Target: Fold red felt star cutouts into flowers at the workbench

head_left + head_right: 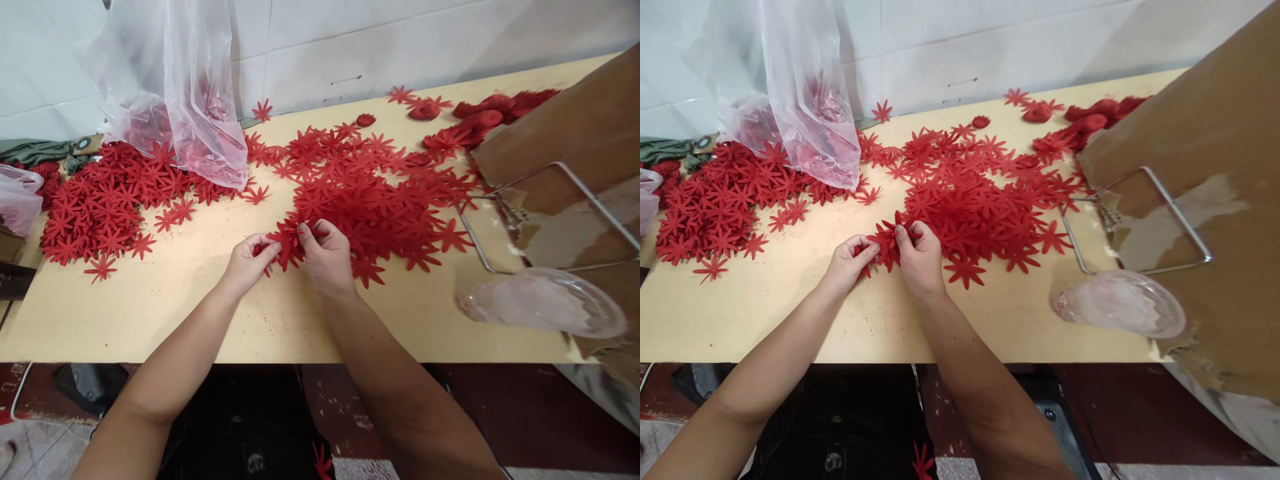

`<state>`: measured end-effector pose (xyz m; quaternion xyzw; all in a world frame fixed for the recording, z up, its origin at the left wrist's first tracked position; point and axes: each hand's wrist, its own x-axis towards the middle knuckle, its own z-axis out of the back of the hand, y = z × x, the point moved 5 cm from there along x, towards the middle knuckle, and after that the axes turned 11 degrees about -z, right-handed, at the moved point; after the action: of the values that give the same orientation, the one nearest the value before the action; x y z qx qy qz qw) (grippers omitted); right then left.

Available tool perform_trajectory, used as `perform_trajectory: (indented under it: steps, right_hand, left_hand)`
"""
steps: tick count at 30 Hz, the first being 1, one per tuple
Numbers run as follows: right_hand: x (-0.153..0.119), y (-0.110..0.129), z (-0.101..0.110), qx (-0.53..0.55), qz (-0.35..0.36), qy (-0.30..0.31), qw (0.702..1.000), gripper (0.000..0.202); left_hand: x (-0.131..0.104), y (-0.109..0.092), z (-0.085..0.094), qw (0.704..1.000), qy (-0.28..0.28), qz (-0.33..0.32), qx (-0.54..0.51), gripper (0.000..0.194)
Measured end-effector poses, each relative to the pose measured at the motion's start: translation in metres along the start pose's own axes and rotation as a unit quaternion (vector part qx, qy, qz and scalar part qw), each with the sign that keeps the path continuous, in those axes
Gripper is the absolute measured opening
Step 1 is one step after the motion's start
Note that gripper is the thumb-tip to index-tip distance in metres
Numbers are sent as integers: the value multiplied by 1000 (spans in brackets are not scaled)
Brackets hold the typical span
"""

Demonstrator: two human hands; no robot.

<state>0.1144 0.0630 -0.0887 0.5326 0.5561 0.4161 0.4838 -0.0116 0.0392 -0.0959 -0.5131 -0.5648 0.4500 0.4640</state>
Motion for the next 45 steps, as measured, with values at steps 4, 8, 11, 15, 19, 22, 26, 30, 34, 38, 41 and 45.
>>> perform_trajectory:
  steps: [4, 8, 11, 15, 19, 22, 26, 30, 34, 38, 41, 45]
  right_hand:
    - [1, 1, 2, -23, 5, -22, 999, 37]
    - [2, 0, 3, -21, 9, -12, 1000, 28]
    - [2, 0, 2, -12, 8, -11, 1000, 27]
    - [-1, 3, -1, 1, 13, 0, 1000, 26]
    - [-3, 3, -6, 16, 13, 15, 1000, 24]
    - [-5, 3, -7, 14, 9, 20, 1000, 24]
    - [-8, 7, -6, 8, 17, 6, 1000, 27]
    - [-2, 10, 8, -1, 36, -51, 998, 26]
    - [7, 9, 38, 34, 60, -177, 982, 22]
    - [9, 10, 34, 6, 57, -118, 991, 20]
    - [4, 14, 22, 7, 51, -58, 997, 24]
    - [3, 15, 24, -20, 35, -68, 997, 41]
  left_hand:
    - [-1, 0, -1, 1000, -14, 5, -2, 16]
    - [-1, 0, 1, 999, -43, -8, 4, 16]
    - [-1, 2, 3, 999, -53, -1, -5, 20]
    - [1, 1, 5, 996, -76, -7, -55, 27]
    - [1, -3, 2, 994, -53, 1, -94, 38]
    - [0, -1, 0, 996, -37, 25, -72, 38]
    - [0, 0, -1, 995, -53, 19, -86, 32]
    - [1, 0, 1, 991, -79, 15, -109, 30]
    - [2, 3, 11, 982, -128, 25, -136, 31]
    - [3, 3, 11, 986, -117, 22, -117, 34]
    - [2, 1, 9, 987, -115, 21, -109, 32]
    - [0, -1, 9, 987, -120, 39, -103, 26]
